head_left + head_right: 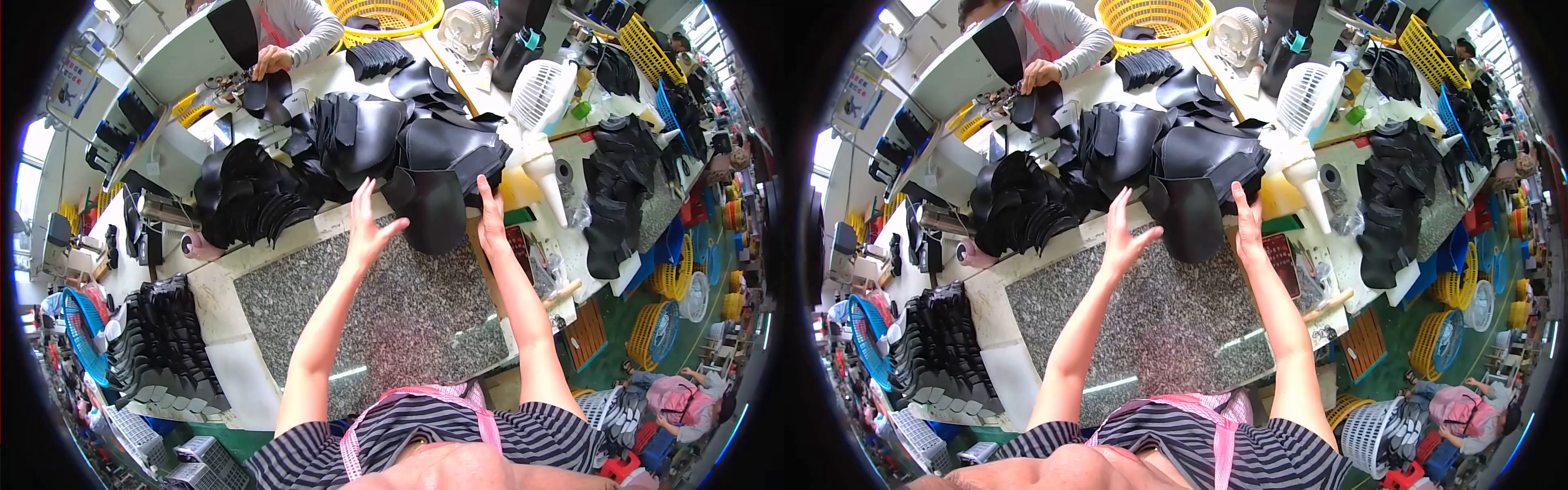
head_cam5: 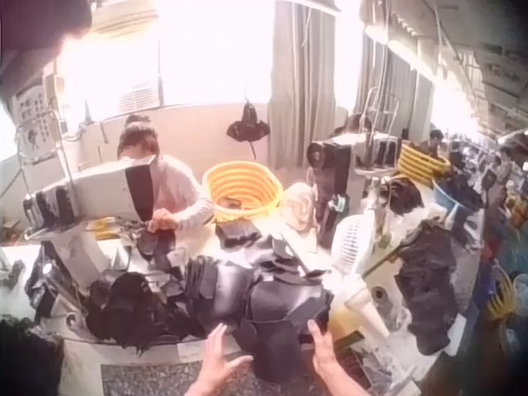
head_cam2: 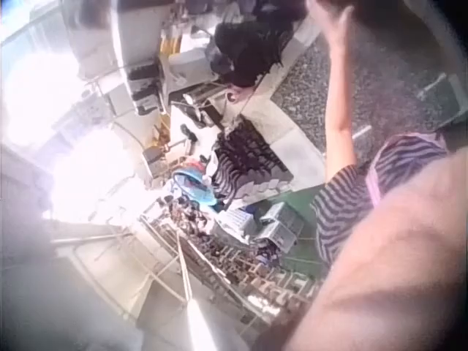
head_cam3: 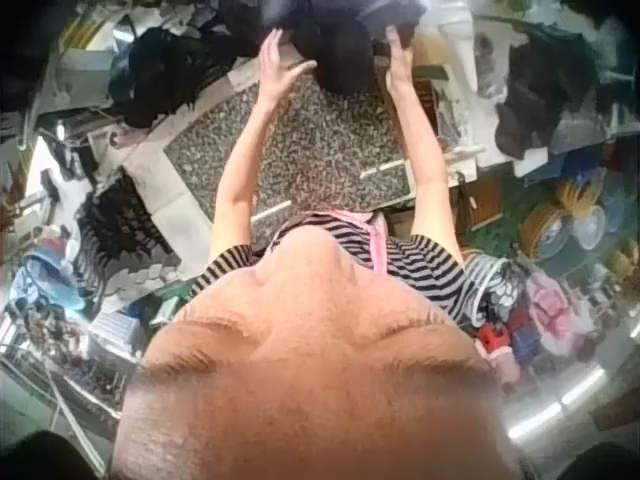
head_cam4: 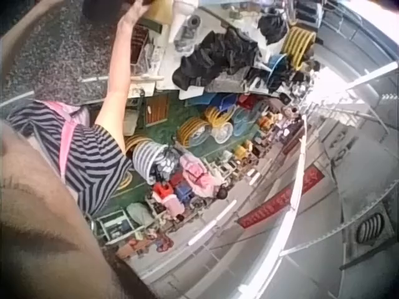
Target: Applying glue to black leather shoe components using a small yellow spreader tool.
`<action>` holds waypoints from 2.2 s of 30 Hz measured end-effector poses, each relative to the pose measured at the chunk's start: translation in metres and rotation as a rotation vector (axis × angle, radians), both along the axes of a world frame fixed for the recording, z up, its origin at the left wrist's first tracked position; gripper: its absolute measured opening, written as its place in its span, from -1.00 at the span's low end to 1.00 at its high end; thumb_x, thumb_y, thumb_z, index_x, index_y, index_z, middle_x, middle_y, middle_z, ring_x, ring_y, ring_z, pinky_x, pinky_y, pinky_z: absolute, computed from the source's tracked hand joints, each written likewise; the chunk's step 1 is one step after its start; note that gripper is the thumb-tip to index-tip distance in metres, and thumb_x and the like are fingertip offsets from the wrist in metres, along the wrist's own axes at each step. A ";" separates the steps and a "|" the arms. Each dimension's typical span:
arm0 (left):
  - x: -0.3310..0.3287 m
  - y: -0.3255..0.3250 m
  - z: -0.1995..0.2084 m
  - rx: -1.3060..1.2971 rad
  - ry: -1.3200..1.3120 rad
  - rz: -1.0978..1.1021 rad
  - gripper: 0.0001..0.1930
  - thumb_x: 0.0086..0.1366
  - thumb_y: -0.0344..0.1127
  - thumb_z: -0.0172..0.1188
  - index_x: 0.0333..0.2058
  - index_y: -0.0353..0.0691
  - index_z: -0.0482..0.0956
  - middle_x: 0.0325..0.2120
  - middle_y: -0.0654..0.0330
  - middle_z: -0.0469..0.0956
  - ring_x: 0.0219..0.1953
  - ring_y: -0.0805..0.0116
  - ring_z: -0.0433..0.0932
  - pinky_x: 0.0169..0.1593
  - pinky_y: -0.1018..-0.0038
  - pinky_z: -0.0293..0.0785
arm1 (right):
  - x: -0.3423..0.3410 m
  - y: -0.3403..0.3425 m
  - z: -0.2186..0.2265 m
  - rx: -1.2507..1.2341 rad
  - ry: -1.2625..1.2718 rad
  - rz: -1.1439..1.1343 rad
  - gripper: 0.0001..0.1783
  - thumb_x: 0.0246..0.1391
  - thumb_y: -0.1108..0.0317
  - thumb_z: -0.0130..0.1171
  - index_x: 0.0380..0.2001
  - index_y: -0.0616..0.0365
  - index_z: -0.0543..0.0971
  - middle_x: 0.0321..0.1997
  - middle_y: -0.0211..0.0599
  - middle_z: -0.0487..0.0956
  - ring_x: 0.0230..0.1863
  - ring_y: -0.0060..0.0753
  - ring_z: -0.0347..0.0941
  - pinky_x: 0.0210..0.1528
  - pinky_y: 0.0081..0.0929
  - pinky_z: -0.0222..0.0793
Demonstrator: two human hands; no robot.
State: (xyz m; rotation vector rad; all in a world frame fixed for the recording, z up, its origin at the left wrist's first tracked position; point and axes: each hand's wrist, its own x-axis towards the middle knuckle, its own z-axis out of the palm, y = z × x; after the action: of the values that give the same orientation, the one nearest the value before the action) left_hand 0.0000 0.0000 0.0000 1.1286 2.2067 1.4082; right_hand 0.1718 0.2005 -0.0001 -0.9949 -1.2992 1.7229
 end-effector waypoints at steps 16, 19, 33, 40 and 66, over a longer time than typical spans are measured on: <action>-0.018 0.114 0.187 -0.153 1.057 -0.768 -0.87 0.00 -0.41 0.16 -0.40 -0.10 0.49 -0.45 0.28 0.39 -0.13 0.31 0.45 0.24 0.16 0.18 | 0.081 -0.027 -0.048 0.042 -0.207 0.052 -0.37 0.36 -0.12 -0.15 0.26 0.13 0.28 0.28 -0.27 0.30 0.31 -0.35 0.15 0.34 -0.33 0.01; -0.022 0.160 0.142 -0.218 1.122 -0.918 -0.88 0.09 -0.37 0.14 -0.34 -0.08 0.49 -0.26 0.27 0.48 0.07 0.31 0.41 0.34 0.08 0.09 | 0.042 -0.029 -0.055 -0.021 -0.115 0.001 -0.35 0.38 -0.10 -0.17 0.32 0.13 0.21 0.34 -0.30 0.25 0.38 -0.34 0.11 0.40 -0.30 -0.04; -0.002 0.073 -0.023 -0.051 -0.567 0.268 0.03 -0.06 0.05 0.54 0.20 -0.38 0.09 0.17 -0.06 0.12 0.23 0.12 0.21 0.26 0.24 0.24 | -0.001 0.014 -0.079 -0.481 0.446 -0.024 -0.32 0.34 -0.19 -0.20 0.34 -0.01 0.23 0.36 -0.43 0.33 0.35 -0.35 0.24 0.36 -0.27 0.11; -0.037 0.115 -0.050 0.108 -0.832 0.112 0.25 -0.08 0.01 0.55 0.30 -0.39 -0.23 0.17 -0.09 0.23 0.19 0.15 0.30 0.26 0.34 0.25 | -0.001 0.029 -0.097 -0.511 0.456 -0.052 -0.39 0.30 -0.06 -0.04 0.29 0.02 0.32 0.30 -0.44 0.40 0.30 -0.33 0.30 0.33 -0.25 0.17; 0.010 0.057 0.015 0.366 -1.069 0.133 -0.32 -0.04 -0.37 0.38 0.11 -0.25 0.35 -0.04 0.18 0.48 0.02 0.26 0.49 0.15 0.32 0.41 | 0.020 -0.062 -0.050 -0.053 0.185 -0.185 -0.21 0.05 0.52 0.26 0.32 0.13 0.15 0.32 -0.27 0.27 0.32 -0.34 0.21 0.35 -0.31 0.13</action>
State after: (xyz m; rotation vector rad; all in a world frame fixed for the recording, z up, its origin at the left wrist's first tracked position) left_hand 0.0101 0.0568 0.0146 0.1498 1.2888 1.8925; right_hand 0.1922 0.1382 -0.0502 -0.9307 -1.0167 1.6704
